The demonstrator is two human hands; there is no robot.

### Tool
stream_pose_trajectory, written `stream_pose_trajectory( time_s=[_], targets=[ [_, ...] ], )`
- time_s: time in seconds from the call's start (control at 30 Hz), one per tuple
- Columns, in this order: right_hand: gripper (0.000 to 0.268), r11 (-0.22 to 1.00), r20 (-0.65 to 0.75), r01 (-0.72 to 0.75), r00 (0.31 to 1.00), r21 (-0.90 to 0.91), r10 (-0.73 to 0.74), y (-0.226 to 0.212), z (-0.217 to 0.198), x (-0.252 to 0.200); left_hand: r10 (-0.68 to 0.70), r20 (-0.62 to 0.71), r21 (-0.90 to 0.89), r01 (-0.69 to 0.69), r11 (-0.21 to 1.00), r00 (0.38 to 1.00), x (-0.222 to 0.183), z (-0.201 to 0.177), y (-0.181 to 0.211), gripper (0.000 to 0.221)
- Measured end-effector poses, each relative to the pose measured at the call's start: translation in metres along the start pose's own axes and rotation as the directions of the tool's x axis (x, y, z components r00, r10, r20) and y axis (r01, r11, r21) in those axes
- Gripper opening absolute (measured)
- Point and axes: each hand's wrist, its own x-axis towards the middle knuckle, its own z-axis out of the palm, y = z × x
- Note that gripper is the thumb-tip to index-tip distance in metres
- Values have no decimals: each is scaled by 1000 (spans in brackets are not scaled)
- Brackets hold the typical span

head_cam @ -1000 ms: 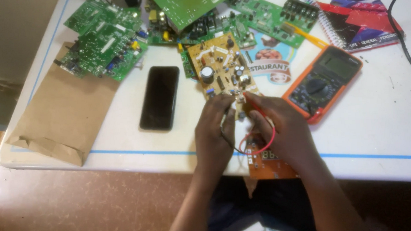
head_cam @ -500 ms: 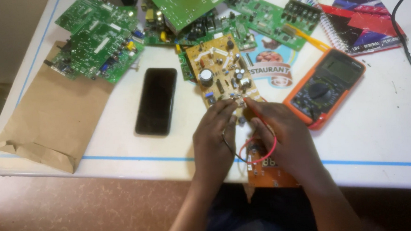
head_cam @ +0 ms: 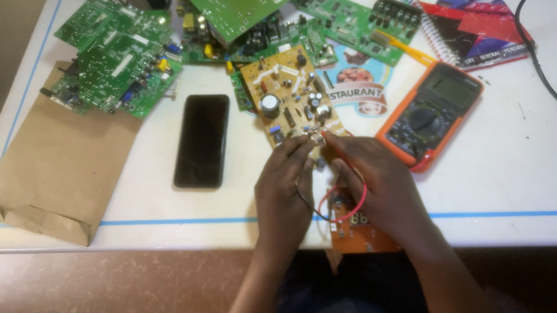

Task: Testing electronic components on various circuit boards using a digital multimeter to diagnose faults.

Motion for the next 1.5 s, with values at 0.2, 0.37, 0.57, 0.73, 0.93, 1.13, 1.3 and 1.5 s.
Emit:
stream_pose_trajectory(
  time_s=[0.2,0.37,0.57,0.73,0.93,1.13,1.3,1.5],
  targets=[
    [44,999,29,14,1000,-35,-13,-2,-1,-1,9,-3,-14,-9,1000,1000,-3,1,-2,22],
    [44,998,28,20,999,-58,-18,3,1,-1,14,-7,6,-14,1000,1000,-2,1,-2,22],
    [44,999,41,5,999,-47,-3,0,-1,-1,9,4,-5,-9,1000,1000,-2,1,-2,23],
    [43,999,33,8,999,-45,-6,-3,-2,0,1,-4,-17,-1,1000,1000,-2,1,-1,22],
    [35,999,-79,-29,996,36,32,-4,-3,-6,0,-25,-33,-1,999,1000,-4,-2,0,20],
    [26,996,-176,-20,984,88,35,-4,-2,-6,0,-15,-86,-1,996,1000,-8,1,1,17],
    [26,996,-188,-33,981,85,48,-7,-2,-5,26,0,-54,-26,998,1000,-6,-1,2,17],
    [24,997,-179,-3,984,80,18,-10,-5,-3,14,-1,-75,-14,997,1000,-5,-2,4,15]
  ],
)
